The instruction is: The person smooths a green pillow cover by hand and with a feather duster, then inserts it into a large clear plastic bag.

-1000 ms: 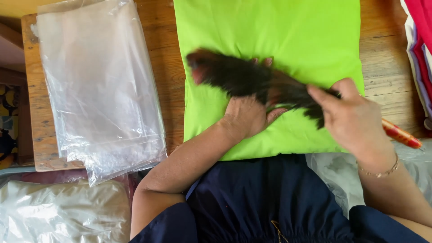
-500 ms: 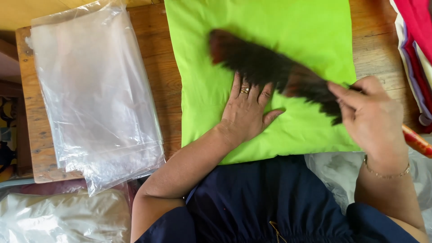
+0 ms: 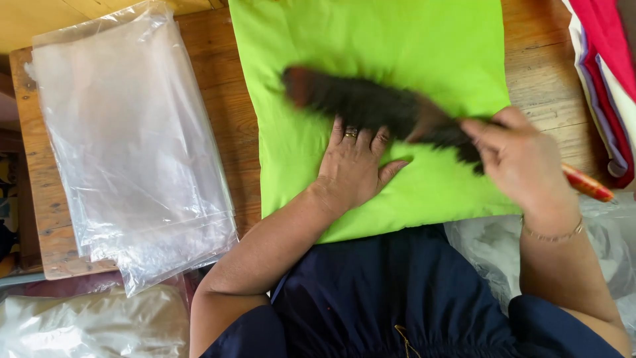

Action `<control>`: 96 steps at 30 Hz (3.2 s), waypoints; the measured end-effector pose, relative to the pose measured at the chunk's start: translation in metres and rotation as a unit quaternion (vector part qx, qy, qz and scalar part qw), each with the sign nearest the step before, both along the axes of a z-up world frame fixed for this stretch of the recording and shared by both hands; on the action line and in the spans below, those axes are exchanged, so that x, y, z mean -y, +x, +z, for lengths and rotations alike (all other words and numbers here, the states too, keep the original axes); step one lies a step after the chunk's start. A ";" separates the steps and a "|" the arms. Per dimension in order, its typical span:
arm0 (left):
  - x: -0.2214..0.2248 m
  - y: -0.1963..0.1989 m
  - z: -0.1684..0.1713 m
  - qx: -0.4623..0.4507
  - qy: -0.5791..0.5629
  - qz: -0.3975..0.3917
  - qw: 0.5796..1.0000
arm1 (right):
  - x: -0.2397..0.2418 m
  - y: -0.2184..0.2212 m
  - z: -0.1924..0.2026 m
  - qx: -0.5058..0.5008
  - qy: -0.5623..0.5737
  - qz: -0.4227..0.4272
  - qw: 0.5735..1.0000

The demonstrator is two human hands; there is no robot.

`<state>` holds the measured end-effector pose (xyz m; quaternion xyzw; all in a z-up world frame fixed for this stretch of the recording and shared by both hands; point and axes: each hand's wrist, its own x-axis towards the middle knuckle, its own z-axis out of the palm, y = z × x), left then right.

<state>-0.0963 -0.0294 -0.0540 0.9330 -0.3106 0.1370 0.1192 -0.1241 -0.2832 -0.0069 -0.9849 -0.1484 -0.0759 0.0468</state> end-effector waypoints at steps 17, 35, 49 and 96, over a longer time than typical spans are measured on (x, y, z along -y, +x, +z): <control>0.003 0.001 -0.003 -0.009 0.055 -0.001 0.998 | 0.044 0.030 0.011 -0.148 0.142 -0.040 0.978; 0.003 -0.001 0.006 -0.038 0.140 0.022 0.989 | 0.085 0.065 -0.041 0.184 -0.037 -0.034 0.982; 0.000 0.003 0.006 -0.051 0.124 0.013 0.991 | 0.013 0.047 -0.023 0.064 -0.040 -0.028 0.997; -0.002 0.002 0.013 -0.059 0.101 0.100 0.988 | 0.103 0.054 -0.072 0.082 -0.142 -0.207 0.965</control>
